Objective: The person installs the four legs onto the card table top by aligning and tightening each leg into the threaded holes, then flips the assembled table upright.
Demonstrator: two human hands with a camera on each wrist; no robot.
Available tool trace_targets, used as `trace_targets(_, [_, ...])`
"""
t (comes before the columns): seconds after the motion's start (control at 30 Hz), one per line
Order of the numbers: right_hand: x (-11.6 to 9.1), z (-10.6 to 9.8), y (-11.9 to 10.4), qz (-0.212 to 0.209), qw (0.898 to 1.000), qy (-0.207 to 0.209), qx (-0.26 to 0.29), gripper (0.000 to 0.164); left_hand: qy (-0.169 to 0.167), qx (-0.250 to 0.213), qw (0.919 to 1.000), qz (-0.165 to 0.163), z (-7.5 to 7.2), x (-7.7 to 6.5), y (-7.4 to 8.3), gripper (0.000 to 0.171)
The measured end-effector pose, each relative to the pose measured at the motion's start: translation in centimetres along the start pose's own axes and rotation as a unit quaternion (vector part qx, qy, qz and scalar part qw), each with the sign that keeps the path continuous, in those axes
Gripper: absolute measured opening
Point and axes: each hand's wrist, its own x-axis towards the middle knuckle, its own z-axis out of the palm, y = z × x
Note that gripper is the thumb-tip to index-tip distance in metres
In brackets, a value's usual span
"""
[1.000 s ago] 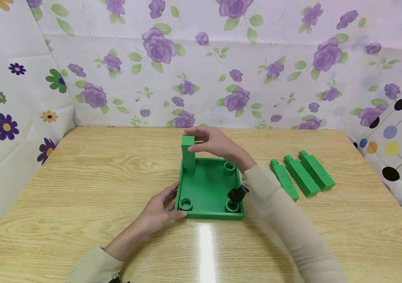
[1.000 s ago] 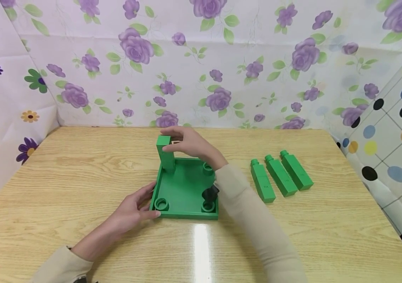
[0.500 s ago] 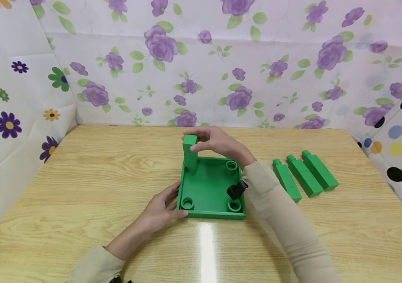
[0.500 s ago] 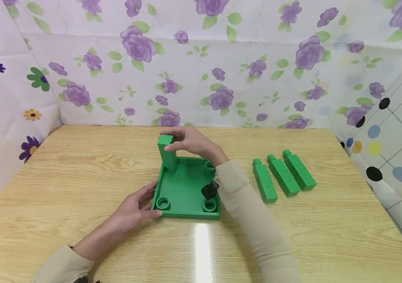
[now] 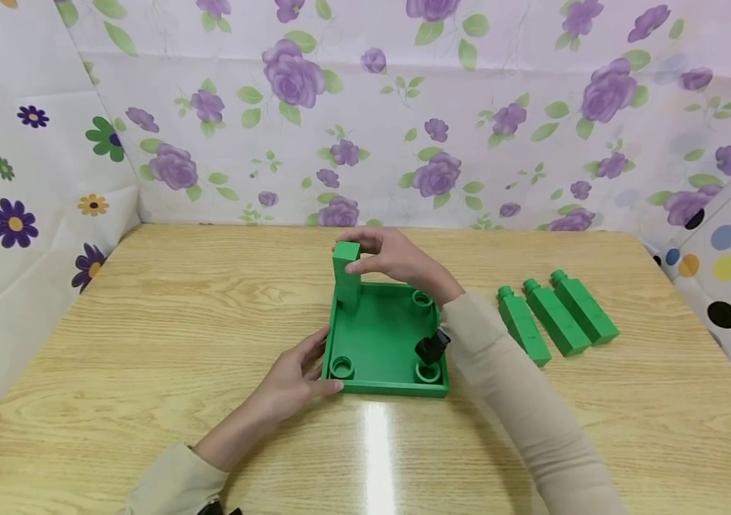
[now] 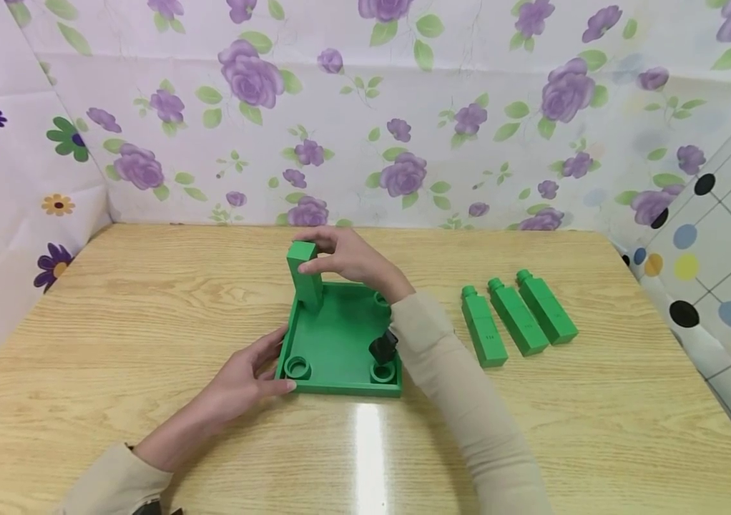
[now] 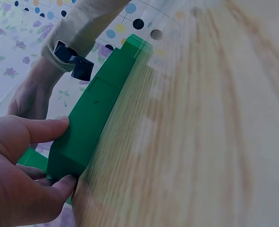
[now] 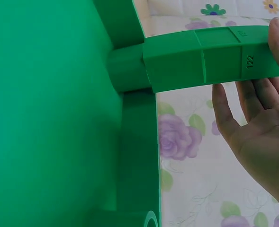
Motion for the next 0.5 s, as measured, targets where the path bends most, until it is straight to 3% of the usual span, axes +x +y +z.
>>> trace_targets(0.3, [-0.05,-0.03,-0.1,0.003,1.0,0.005,-0.008,0.048,-0.007,-0.002,1.0,0.001,-0.01,-0.05,0.41,0.086])
trace_targets(0.5, [-0.95,0.13,-0.79,0.005,0.999,0.02,-0.05,0.054,-0.012,-0.004,0.9999,0.003,0.01,-0.05,0.4,0.086])
